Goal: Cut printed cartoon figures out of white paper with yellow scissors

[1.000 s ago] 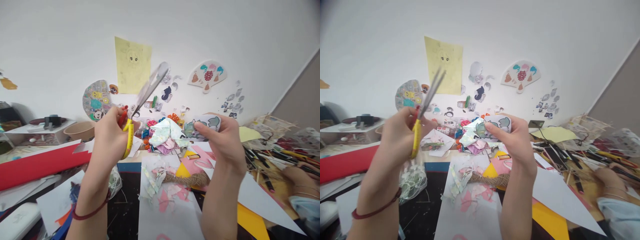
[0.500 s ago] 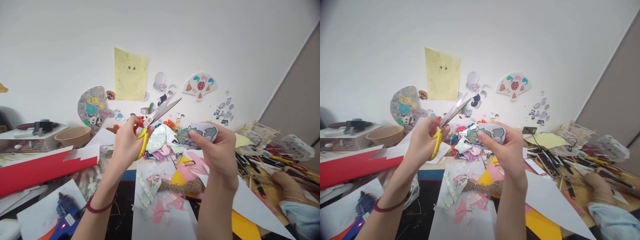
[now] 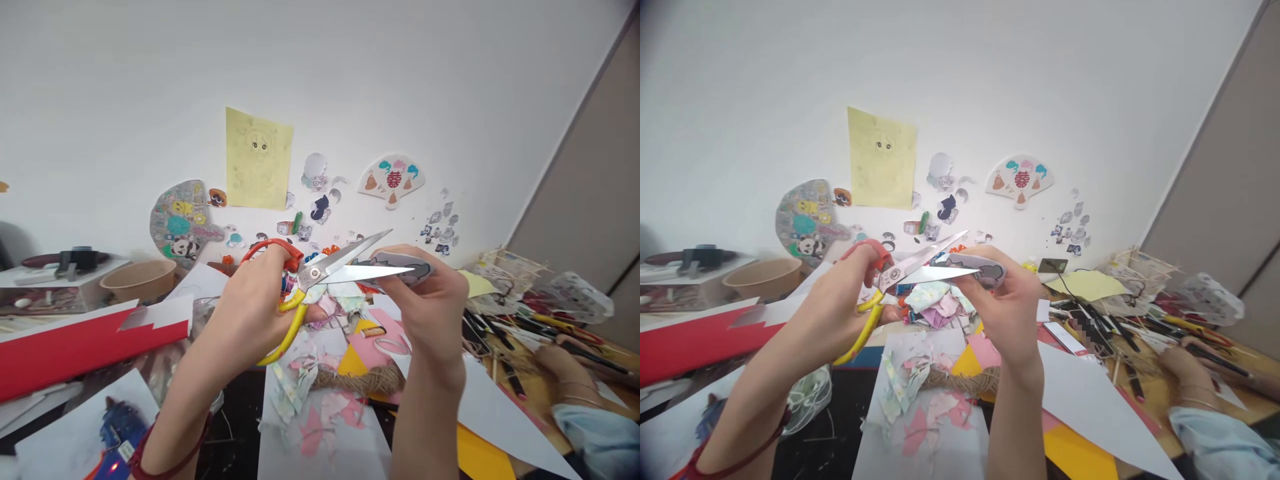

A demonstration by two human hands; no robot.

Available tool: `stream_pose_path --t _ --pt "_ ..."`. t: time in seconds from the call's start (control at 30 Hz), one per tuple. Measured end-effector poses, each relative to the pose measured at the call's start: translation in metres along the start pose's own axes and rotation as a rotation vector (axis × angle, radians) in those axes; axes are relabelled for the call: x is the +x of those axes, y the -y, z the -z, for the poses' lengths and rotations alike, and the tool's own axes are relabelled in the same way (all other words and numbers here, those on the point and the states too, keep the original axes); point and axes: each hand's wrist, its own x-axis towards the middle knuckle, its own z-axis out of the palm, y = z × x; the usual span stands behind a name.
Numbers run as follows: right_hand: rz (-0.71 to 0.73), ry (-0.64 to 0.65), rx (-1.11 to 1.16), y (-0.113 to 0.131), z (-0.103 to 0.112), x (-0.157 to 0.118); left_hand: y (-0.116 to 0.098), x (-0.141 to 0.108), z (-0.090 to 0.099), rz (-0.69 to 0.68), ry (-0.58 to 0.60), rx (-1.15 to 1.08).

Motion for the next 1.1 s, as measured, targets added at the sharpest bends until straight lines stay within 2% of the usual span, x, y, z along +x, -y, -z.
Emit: stream_pose_path --t 0.6,1.1 --pt "0.091 0.078 -0.048 0.0051 -0.0054 0.0008 -0.0010 -0.0027 0.0019 -0.010 0.048 -0.004" --pt "0.090 0.087 -0.066 0.0058 -0.0053 0.0003 0.0018 -0.0019 0.0030 -0.005 0.082 0.053"
